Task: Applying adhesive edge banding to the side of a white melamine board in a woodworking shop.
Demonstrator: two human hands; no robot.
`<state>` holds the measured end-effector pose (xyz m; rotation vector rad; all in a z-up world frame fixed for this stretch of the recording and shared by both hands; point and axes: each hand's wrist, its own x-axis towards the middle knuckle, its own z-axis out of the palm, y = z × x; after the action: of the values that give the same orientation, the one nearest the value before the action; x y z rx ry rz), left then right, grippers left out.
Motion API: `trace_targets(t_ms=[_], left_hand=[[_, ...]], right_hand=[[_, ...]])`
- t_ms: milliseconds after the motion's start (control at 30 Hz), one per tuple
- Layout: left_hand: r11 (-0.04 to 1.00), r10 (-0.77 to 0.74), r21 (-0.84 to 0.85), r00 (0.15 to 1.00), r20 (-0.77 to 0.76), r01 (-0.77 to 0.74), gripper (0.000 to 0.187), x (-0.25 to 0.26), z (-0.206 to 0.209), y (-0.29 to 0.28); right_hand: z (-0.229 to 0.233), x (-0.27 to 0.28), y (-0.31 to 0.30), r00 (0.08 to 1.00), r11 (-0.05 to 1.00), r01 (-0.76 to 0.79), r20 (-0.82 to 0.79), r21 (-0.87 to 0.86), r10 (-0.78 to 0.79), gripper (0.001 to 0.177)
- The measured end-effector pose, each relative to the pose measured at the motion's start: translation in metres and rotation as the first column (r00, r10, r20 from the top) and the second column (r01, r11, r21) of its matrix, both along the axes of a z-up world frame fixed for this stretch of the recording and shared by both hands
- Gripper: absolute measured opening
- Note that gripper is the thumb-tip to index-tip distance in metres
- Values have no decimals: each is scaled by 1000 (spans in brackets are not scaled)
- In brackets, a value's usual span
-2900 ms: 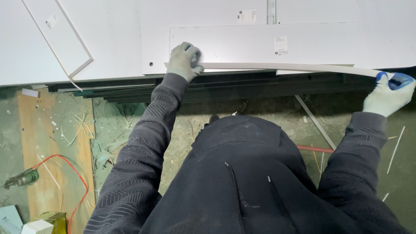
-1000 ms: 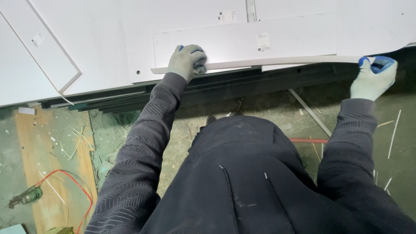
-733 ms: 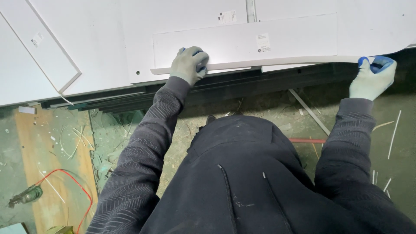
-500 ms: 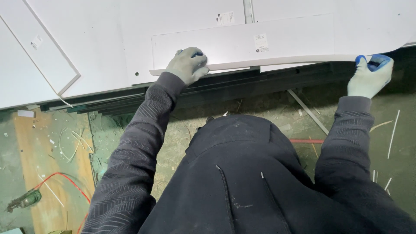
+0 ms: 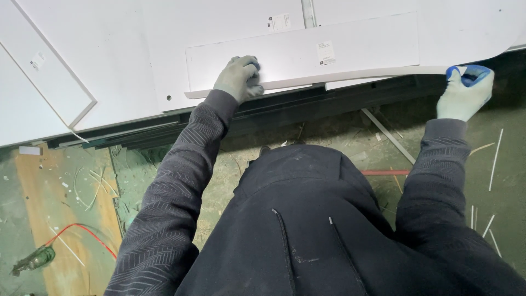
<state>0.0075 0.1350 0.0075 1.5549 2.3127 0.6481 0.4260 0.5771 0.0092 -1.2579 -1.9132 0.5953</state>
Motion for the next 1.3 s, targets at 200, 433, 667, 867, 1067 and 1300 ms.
trace_targets(t_ms=[200, 433, 667, 867, 1067, 1300], left_hand=[[992, 128, 14, 992, 0, -128, 28, 20, -6, 6], [990, -82, -113, 997, -15, 80, 28, -6, -16, 8], [961, -37, -261, 976, 215, 94, 60, 8, 47, 30], [980, -183, 56, 978, -96, 189, 31, 9, 26, 22], [995, -96, 9, 995, -5, 96, 40, 12, 19, 24], [999, 29, 29, 999, -14, -29, 43, 16, -2, 24]], right_hand=[[-7, 0, 5, 1000, 1000, 20, 1, -3, -20, 30], [6, 0, -5, 999, 1000, 5, -42, -13, -6, 28], [10, 3, -8, 999, 1000, 8, -44, -10, -8, 26], [24, -4, -13, 999, 994, 39, -33, -98, -43, 27], [11, 1, -7, 1000, 999, -4, -19, -51, 3, 25], [17, -2, -8, 1000, 997, -5, -16, -71, 4, 27]])
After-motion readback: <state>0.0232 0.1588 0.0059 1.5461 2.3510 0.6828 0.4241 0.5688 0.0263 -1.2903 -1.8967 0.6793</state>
